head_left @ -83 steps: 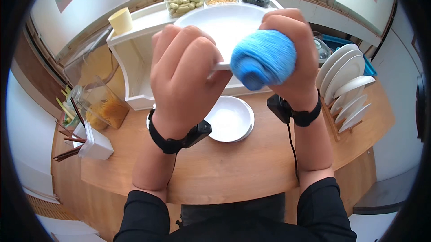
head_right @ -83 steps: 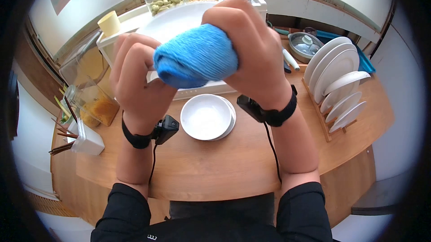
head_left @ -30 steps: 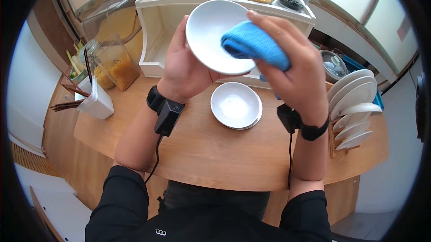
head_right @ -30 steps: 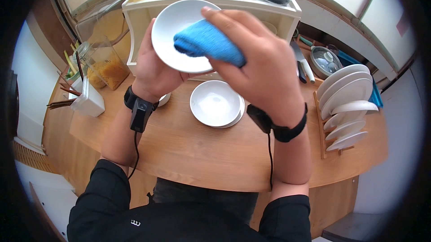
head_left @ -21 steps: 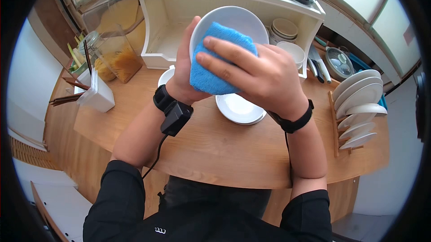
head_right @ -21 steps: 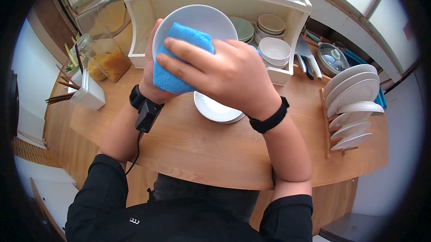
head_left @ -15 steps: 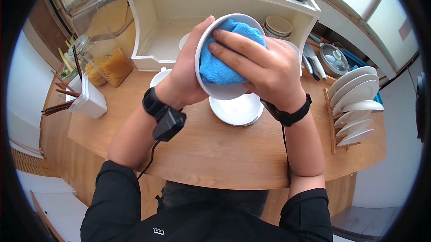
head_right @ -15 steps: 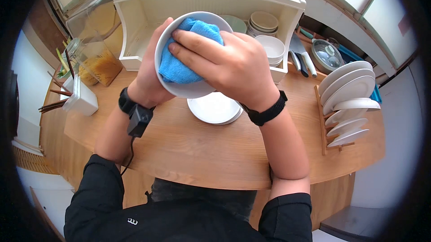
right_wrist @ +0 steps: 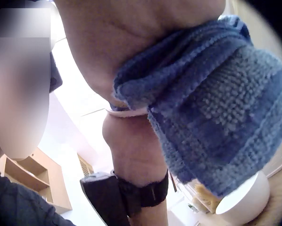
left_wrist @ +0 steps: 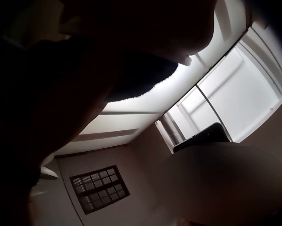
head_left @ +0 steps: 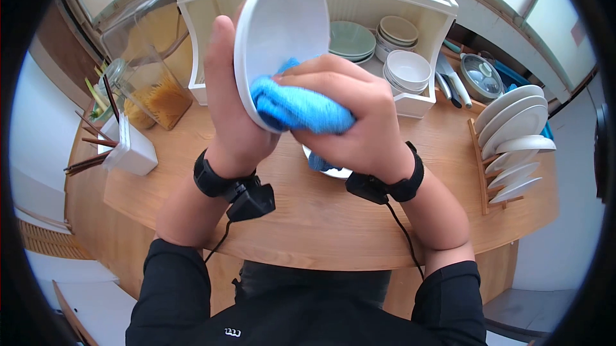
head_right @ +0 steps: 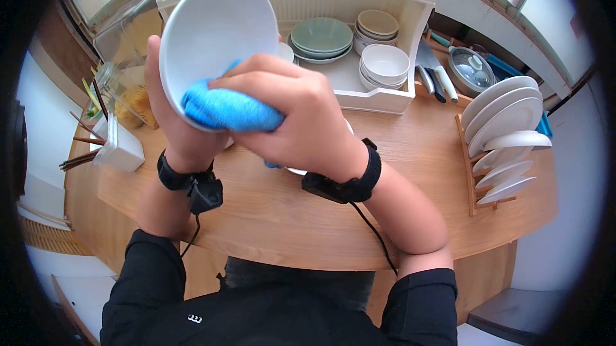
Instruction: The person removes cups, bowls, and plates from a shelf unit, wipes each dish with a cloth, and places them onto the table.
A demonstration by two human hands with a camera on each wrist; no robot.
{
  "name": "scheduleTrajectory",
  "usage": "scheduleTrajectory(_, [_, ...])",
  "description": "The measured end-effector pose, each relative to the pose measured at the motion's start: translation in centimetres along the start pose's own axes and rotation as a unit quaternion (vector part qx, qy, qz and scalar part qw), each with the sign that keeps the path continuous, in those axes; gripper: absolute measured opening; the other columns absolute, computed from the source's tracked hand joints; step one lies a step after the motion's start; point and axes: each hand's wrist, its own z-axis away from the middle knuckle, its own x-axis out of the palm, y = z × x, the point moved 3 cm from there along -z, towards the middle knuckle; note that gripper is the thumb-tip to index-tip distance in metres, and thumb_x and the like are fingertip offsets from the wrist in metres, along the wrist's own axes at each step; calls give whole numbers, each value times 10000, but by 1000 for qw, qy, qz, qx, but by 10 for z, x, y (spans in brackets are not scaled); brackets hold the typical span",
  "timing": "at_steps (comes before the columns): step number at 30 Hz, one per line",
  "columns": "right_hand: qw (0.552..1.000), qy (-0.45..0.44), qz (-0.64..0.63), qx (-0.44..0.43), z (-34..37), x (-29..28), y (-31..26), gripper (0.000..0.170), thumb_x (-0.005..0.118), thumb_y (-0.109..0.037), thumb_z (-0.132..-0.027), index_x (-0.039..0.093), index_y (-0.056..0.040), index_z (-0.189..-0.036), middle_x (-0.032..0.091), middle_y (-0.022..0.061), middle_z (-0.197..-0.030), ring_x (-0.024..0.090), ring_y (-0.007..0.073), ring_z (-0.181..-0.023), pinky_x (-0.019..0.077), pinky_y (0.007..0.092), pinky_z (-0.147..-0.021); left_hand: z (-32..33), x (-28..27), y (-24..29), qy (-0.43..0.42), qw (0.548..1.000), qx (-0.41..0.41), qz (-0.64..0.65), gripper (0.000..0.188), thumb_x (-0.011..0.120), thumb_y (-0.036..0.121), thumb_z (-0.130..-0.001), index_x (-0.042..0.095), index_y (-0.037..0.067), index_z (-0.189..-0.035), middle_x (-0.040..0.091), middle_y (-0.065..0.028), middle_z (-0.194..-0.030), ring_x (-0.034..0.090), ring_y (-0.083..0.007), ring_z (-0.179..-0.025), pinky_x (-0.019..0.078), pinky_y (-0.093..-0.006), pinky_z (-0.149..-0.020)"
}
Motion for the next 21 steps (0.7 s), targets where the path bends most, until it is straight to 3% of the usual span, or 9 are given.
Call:
scheduleTrajectory(2, [995, 2, 67, -79, -3, -5, -9, 400, 855, -4, -743, 823, -41, -1140, 794, 124, -1126, 780, 285, -924, 621, 370, -800, -6, -10, -3, -108, 991, -30, 76, 624, 369, 574, -1162, 609, 56, -1414, 718, -125, -1284, 699, -214, -1180, 541, -397, -1077])
scheduleTrajectory(4, [967, 23, 201, -156, -7, -19, -11, 377, 828, -53, -737, 815, -74, -1114, 775, 77, -1102, 758, 246, -847, 608, 350, -727, -5, -2, -15, -220, 913, -205, 275, 641, 375, 585, -1156, 611, 48, -1415, 716, -137, -1299, 702, -227, -1187, 544, -398, -1077])
scheduleTrajectory(6, [878, 58, 379, -288, -11, -34, -4, 341, 754, -151, -734, 802, -113, -1069, 747, 11, -1092, 720, 185, -726, 572, 315, -607, -1, 9, -20, -195, 915, -212, 282, 661, 390, 603, -1147, 607, 51, -1439, 698, -145, -1339, 689, -225, -1210, 545, -382, -1076])
scheduleTrajectory(8, [844, 83, 436, -301, -14, -46, 4, 338, 760, -140, -745, 802, -111, -1079, 745, -7, -1099, 706, 189, -708, 573, 321, -608, 3, 18, -11, -60, 971, -227, 49, 615, 364, 578, -1168, 627, 66, -1382, 703, -41, -1198, 675, -113, -1106, 558, -269, -923])
scheduleTrajectory(10, [843, 84, 457, -269, -10, -47, 3, 318, 792, -136, -740, 800, -117, -1057, 747, -5, -1078, 715, 202, -710, 575, 329, -615, 1, 12, -8, -96, 970, -221, -26, 651, 339, 579, -1169, 593, 49, -1447, 684, -50, -1254, 655, -128, -1143, 546, -293, -965])
scheduleTrajectory(14, [933, 38, 356, -30, -6, -30, 0, 306, 847, -31, -775, 802, -56, -1077, 773, 95, -1059, 768, 286, -879, 611, 346, -739, -5, 4, -10, -122, 986, -116, 12, 557, 417, 474, -1169, 473, 60, -1537, 638, -87, -1348, 642, -173, -1202, 531, -345, -1023])
scheduleTrajectory(17, [985, -56, 147, 73, -2, -11, -2, 283, 843, -49, -804, 787, -21, -1081, 771, 124, -1042, 759, 316, -898, 603, 374, -808, -7, -1, -11, -142, 989, -38, 36, 552, 475, 396, -1169, 383, 69, -1604, 603, -115, -1419, 633, -207, -1246, 520, -385, -1068])
scheduleTrajectory(20, [998, -20, 37, 51, -4, -11, -1, 272, 841, -97, -793, 788, -40, -1053, 755, 131, -1006, 748, 345, -902, 601, 399, -801, -5, -5, -7, -160, 985, 41, 55, 607, 533, 317, -1169, 293, 77, -1672, 568, -142, -1489, 623, -240, -1290, 509, -424, -1112])
scheduleTrajectory(21, [999, -14, 34, 36, -5, -17, -2, 340, 826, -7, -771, 781, 6, -1108, 780, 130, -1092, 755, 256, -976, 590, 358, -874, -3, -3, -12, -120, 993, -18, 6, 543, 411, 429, -1178, 426, 67, -1581, 626, -96, -1361, 634, -182, -1203, 519, -375, -1054])
